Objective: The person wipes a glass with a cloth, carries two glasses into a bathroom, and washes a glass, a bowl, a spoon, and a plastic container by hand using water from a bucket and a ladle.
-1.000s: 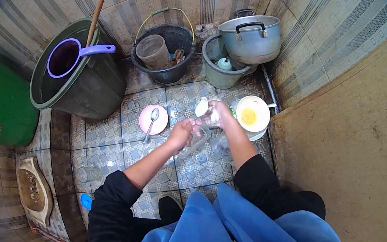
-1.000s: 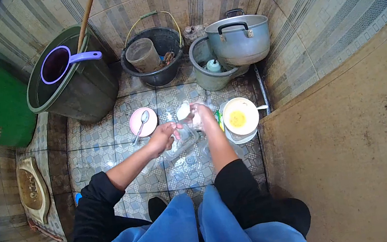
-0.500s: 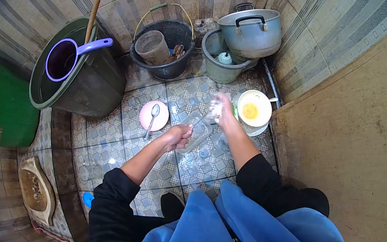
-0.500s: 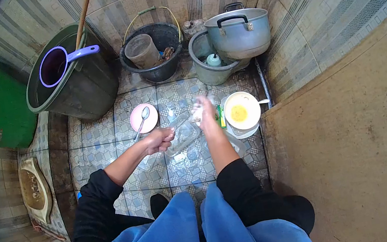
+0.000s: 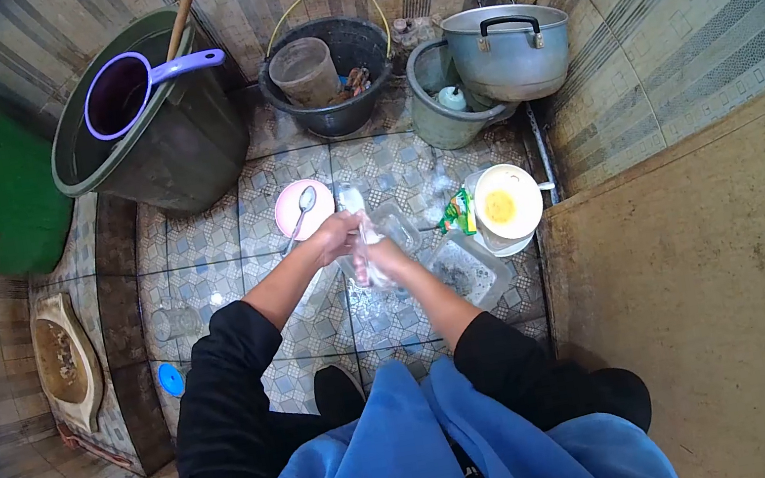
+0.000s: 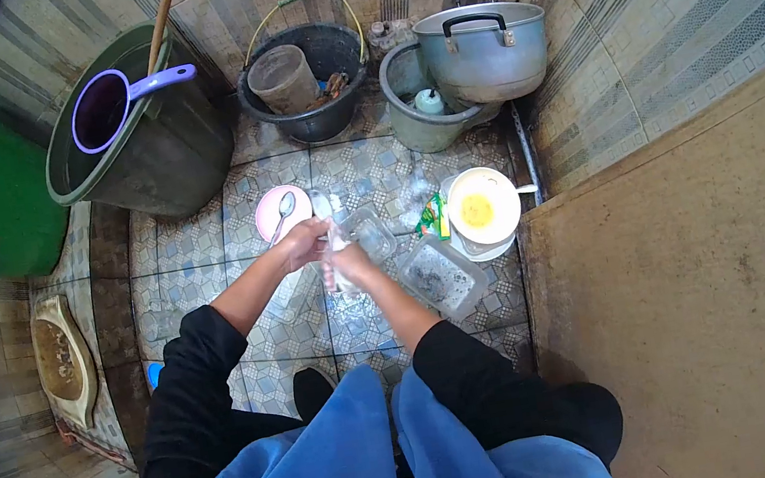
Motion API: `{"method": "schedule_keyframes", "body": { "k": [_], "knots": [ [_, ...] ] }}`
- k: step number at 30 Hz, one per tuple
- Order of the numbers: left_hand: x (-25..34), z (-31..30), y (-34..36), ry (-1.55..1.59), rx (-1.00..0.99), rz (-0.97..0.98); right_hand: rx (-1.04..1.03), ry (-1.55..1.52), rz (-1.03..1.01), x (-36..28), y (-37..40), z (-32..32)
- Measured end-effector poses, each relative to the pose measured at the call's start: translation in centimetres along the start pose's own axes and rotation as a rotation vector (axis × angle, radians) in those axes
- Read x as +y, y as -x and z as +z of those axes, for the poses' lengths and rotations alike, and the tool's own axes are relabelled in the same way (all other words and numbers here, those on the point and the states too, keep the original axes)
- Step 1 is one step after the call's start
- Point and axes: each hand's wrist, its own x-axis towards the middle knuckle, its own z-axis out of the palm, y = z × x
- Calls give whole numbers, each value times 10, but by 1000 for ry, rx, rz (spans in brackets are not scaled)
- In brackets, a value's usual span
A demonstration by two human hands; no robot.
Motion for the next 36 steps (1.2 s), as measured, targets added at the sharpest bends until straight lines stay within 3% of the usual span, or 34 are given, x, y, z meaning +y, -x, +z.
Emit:
{"method": "schedule_keyframes", "body": {
  "k": [1,3,5,6,8,10,12,14,15,16,17,19,21,22,24,26,28,29,30,32,33,36],
  "knots": [
    [-3,-8,-5,77,84,-4,104,861,-99,11,-17,-27],
    [-6,-27,-20,267,362,1,-5,1340,284,-6,-6,-60],
    [-19,-64,-42,191,452,-4,85,1441,634,-28,29,-83],
    [-22,-73,-43,147,493,-57,219,1348,751,-8,24,-110],
    [-28,-89,-46,68,542,-109,358,1256,859,7,27,-140],
    [-31,-99,-46,111,578,-224,35,1115,699,-11,46,-139],
    [-37,-107,-47,-11,574,-233,-33,1078,778,-16,41,-142],
    [-59,-127,-70,-134,560,-243,485,619,488,-17,46,-140],
    [-85,-153,-104,-668,403,-230,487,622,487,-7,34,-145],
    [-96,-167,-123,-1194,223,-201,684,734,253,12,11,-158],
    [-84,-152,-104,-1191,228,-198,871,836,9,23,-2,-165],
    [-38,-88,-36,-1462,626,29,914,859,62,-14,21,-136],
    [-33,-65,-23,-1295,889,273,1076,984,119,-33,27,-116],
    [-20,-53,-15,-1356,798,308,1066,990,115,-39,27,-109],
    [-12,-32,-12,-1337,727,479,954,1336,107,-56,31,-98],
    [-11,-15,-21,-1272,663,546,944,1403,9,-61,13,-101],
    [-6,5,-22,-1205,622,568,819,1431,-196,-69,-4,-100],
    [-3,14,-22,-1150,571,587,774,1537,-416,-56,-22,-110],
    [0,23,-22,-1122,564,587,770,1530,-435,-56,-26,-109],
    [3,37,-21,-1089,565,600,534,1623,-82,-50,-35,-104],
    [4,41,-20,-1084,572,614,611,1622,-91,-36,-47,-109],
    [-8,44,-23,-999,535,685,573,1601,-67,-14,-50,-111]
  ]
}}
